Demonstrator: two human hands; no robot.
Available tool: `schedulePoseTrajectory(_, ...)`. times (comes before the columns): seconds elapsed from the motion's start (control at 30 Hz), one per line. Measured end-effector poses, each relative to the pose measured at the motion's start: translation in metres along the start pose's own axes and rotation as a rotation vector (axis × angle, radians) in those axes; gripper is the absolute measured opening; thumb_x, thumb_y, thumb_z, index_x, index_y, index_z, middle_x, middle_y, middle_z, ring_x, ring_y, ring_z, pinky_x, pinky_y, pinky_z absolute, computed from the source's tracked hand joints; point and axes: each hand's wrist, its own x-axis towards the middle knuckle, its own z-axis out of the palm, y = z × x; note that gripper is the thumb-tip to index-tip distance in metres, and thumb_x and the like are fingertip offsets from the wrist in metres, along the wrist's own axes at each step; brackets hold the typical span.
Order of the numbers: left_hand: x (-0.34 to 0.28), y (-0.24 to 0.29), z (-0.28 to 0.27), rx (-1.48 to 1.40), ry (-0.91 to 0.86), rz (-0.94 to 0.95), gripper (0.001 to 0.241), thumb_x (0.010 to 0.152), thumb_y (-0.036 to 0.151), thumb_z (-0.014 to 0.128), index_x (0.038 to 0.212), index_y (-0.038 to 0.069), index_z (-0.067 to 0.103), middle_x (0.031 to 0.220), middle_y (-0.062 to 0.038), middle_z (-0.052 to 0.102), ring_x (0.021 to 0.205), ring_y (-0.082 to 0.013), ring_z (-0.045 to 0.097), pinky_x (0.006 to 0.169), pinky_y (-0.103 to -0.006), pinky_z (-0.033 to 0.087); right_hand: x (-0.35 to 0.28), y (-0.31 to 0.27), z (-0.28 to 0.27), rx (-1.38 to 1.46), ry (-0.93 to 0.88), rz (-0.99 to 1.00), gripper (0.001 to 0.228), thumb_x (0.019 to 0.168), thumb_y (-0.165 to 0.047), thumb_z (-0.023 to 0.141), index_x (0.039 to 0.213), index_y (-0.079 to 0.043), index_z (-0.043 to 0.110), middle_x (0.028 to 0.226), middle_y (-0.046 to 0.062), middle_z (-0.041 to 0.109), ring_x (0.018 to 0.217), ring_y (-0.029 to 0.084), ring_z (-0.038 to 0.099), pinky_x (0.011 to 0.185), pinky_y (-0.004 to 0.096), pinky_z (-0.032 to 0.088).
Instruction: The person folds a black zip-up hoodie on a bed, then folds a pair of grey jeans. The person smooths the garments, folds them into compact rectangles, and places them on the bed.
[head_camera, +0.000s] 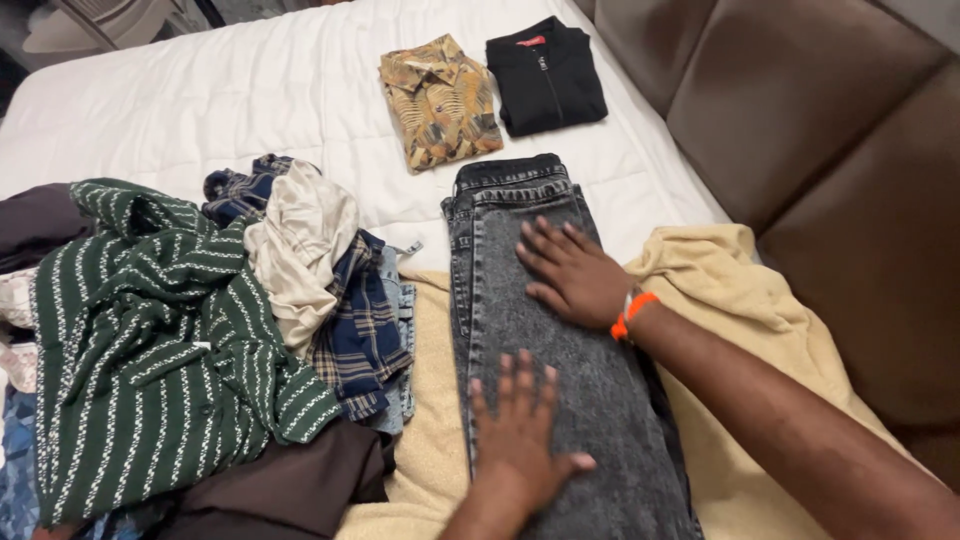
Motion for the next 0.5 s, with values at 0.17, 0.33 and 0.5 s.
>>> schedulePoseTrajectory(0.17, -0.015, -0.017, -0.035, -0.097, -0.093, -0.303, 0.116, 0.085, 0.075, 0.059, 0.165, 0.02, -0.005, 0.172, -0.013, -0.024, 0.156, -0.0411, -0.021, 0.12, -0.07, 0.007, -0.067, -0.037, -0.033, 0.119, -0.113, -0.06, 0.064, 0.104, -0.048, 0.044, 0.154, -0.009, 0.04, 0.166, 0.013, 0.027, 0.156, 0.03, 0.018, 0.124, 0.051, 0.009)
schedulePoseTrajectory(0.33, -0.036, -0.034, -0.025, -0.32, 0.055, -0.336, 0.134, 0.073, 0.058, 0.085, 0.161, 0.009, -0.003, 0.162, -0.029, -0.004, 0.152, -0.047, 0.005, 0.123, -0.0484, 0.024, -0.117, -0.078, -0.074, 0.171, -0.161, -0.162, 0.063, 0.1, -0.05, 0.049, 0.151, -0.012, 0.044, 0.163, 0.016, 0.028, 0.152, 0.035, 0.018, 0.119, 0.056, 0.009)
schedulePoseTrajectory(0.5, -0.041, -0.05, -0.012, -0.468, 0.015, -0.348, 0.138, 0.069, 0.05, 0.089, 0.162, 0.004, -0.002, 0.152, -0.031, 0.038, 0.137, -0.0443, 0.05, 0.112, -0.0434, 0.046, -0.157, -0.126, -0.095, 0.206, -0.221, -0.164, 0.064, 0.089, -0.046, 0.059, 0.144, -0.015, 0.049, 0.162, 0.019, 0.031, 0.151, 0.037, 0.02, 0.117, 0.057, 0.012)
